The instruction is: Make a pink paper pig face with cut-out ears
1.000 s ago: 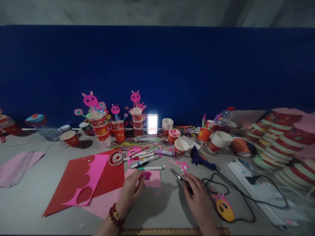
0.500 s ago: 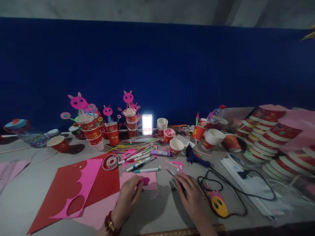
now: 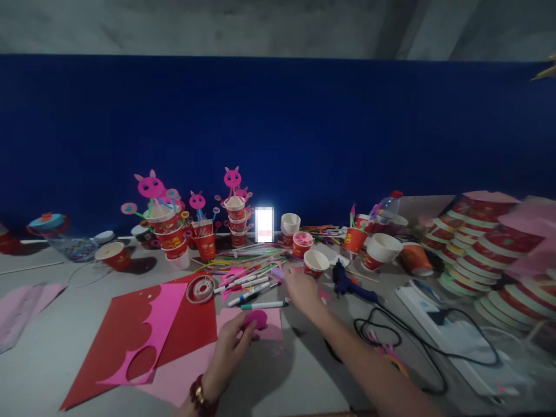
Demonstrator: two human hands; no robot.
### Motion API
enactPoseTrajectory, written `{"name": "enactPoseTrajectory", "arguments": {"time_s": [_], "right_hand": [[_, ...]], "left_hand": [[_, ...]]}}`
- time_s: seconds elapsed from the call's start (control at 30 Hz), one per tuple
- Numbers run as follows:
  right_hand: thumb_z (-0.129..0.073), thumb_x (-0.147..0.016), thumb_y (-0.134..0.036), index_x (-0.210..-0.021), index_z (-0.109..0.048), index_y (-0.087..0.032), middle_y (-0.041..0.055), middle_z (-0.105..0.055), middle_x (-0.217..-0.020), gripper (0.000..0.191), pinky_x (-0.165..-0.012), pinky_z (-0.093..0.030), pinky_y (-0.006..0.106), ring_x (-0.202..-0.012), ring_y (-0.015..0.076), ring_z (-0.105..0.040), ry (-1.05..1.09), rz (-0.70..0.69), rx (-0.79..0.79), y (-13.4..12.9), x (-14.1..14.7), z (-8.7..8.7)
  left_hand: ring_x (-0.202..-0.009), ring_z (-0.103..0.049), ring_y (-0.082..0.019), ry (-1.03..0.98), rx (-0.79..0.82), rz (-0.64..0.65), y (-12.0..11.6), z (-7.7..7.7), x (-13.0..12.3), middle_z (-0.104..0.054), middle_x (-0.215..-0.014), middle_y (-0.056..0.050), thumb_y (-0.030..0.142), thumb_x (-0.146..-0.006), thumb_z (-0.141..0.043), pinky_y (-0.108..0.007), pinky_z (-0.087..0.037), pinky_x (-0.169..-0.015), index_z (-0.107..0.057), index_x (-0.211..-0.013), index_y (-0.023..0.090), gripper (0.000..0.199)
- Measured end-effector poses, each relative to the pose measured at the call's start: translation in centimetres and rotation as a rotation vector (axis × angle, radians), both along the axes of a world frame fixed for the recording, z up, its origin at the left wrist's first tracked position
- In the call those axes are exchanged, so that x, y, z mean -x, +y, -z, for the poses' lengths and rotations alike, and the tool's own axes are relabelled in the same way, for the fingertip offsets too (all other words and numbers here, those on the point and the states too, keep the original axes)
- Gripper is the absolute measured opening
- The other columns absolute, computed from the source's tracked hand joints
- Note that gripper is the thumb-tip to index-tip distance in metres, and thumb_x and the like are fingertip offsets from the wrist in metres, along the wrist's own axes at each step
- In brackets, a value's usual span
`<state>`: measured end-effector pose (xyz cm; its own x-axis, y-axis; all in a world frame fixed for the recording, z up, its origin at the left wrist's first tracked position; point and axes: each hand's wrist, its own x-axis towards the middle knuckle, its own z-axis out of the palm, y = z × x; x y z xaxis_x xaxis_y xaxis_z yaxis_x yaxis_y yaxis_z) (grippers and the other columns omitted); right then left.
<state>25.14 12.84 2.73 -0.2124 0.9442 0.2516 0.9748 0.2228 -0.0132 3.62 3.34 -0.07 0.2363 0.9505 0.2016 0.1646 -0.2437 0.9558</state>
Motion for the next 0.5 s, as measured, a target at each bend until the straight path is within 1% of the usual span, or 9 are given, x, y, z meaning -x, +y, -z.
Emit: {"name": "enactPoseTrajectory", "arguments": {"time_s": [0.1,0.17,0.2,0.27,0.3,0.37,0.43,0.47,0.5], "right_hand": [[-0.060,-0.087,-0.016,-0.099,-0.067,-0.018,0.0136,-0.073,-0.092,0.014,-0.076,-0.052,0.036,-0.086,0.0284,-0.069,0.007,-0.054,-0.026,-0.9,-0.1,-0.9],[-0.062,-0.086,-0.021,-0.100,-0.066,-0.017,0.0142,-0.072,-0.099,0.015,-0.087,-0.049,0.040,-0.100,0.0310,-0.065,0.043,-0.089,-0.040,-2.3,-0.4,-2.0],[-0.060,-0.088,-0.022,-0.103,-0.065,-0.018,0.0135,-0.071,-0.104,0.017,-0.088,-0.048,0.039,-0.103,0.0299,-0.064,0.087,-0.114,-0.033,-3.1,-0.6,-2.6],[-0.052,-0.094,-0.022,-0.107,-0.063,-0.019,0.0091,-0.072,-0.104,0.017,-0.082,-0.050,0.033,-0.097,0.0242,-0.065,0.284,-0.208,0.060,-4.8,-1.0,-3.6],[-0.049,-0.096,-0.022,-0.107,-0.062,-0.021,0.0058,-0.073,-0.100,0.018,-0.077,-0.050,0.029,-0.090,0.0215,-0.067,0.385,-0.257,0.124,-5.6,-1.0,-3.9],[-0.046,-0.096,-0.018,-0.103,-0.063,-0.024,0.0010,-0.073,-0.091,0.019,-0.071,-0.050,0.026,-0.082,0.0185,-0.068,0.526,-0.334,0.233,-6.9,-0.9,-4.1],[-0.045,-0.094,-0.013,-0.101,-0.064,-0.023,0.0013,-0.073,-0.090,0.022,-0.071,-0.050,0.027,-0.083,0.0191,-0.068,0.549,-0.340,0.257,-7.6,-0.4,-3.6],[-0.045,-0.094,-0.012,-0.101,-0.065,-0.022,0.0030,-0.074,-0.091,0.024,-0.073,-0.051,0.029,-0.084,0.0206,-0.068,0.528,-0.318,0.239,-7.9,-0.2,-3.1],[-0.044,-0.094,-0.011,-0.102,-0.065,-0.021,0.0053,-0.074,-0.092,0.025,-0.075,-0.052,0.032,-0.086,0.0225,-0.069,0.499,-0.291,0.204,-8.2,0.0,-2.5]], "left_hand": [[-0.065,-0.071,-0.018,-0.101,0.143,-0.027,0.4,0.4,0.0,-0.077,-0.088,-0.010,0.048,-0.097,-0.052,-0.025,-0.057,-0.056,-0.067,-0.104,0.016,0.037],[-0.064,-0.070,-0.018,-0.119,0.163,-0.029,0.4,0.2,0.1,-0.076,-0.090,-0.012,0.048,-0.098,-0.050,-0.025,-0.055,-0.053,-0.067,-0.104,0.015,0.038],[-0.071,-0.071,-0.019,-0.101,0.125,-0.024,0.4,-0.1,0.2,-0.075,-0.098,-0.013,0.045,-0.098,-0.049,-0.027,-0.057,-0.058,-0.068,-0.104,0.016,0.035],[-0.101,-0.069,-0.024,0.005,-0.053,-0.009,0.1,-1.3,0.5,-0.066,-0.127,-0.015,0.036,-0.099,-0.048,-0.035,-0.059,-0.080,-0.070,-0.102,0.019,0.028],[-0.120,-0.060,-0.027,0.093,-0.168,0.015,0.0,-2.1,0.6,-0.055,-0.142,-0.014,0.030,-0.098,-0.049,-0.041,-0.053,-0.095,-0.071,-0.100,0.021,0.024],[-0.140,-0.039,-0.031,0.288,-0.374,0.099,-0.2,-3.7,0.7,-0.039,-0.156,-0.009,0.019,-0.094,-0.051,-0.050,-0.041,-0.110,-0.072,-0.099,0.024,0.022],[-0.140,-0.039,-0.031,0.485,-0.464,0.272,-0.3,-4.8,0.5,-0.040,-0.155,-0.006,0.010,-0.088,-0.054,-0.051,-0.037,-0.112,-0.072,-0.099,0.026,0.026],[-0.136,-0.044,-0.029,0.546,-0.467,0.323,-0.4,-5.1,0.2,-0.044,-0.153,-0.006,0.007,-0.085,-0.055,-0.049,-0.039,-0.111,-0.072,-0.099,0.025,0.028],[-0.131,-0.049,-0.028,0.566,-0.446,0.320,-0.4,-5.1,-0.1,-0.047,-0.150,-0.007,0.005,-0.084,-0.054,-0.046,-0.042,-0.109,-0.071,-0.098,0.023,0.029]]}}
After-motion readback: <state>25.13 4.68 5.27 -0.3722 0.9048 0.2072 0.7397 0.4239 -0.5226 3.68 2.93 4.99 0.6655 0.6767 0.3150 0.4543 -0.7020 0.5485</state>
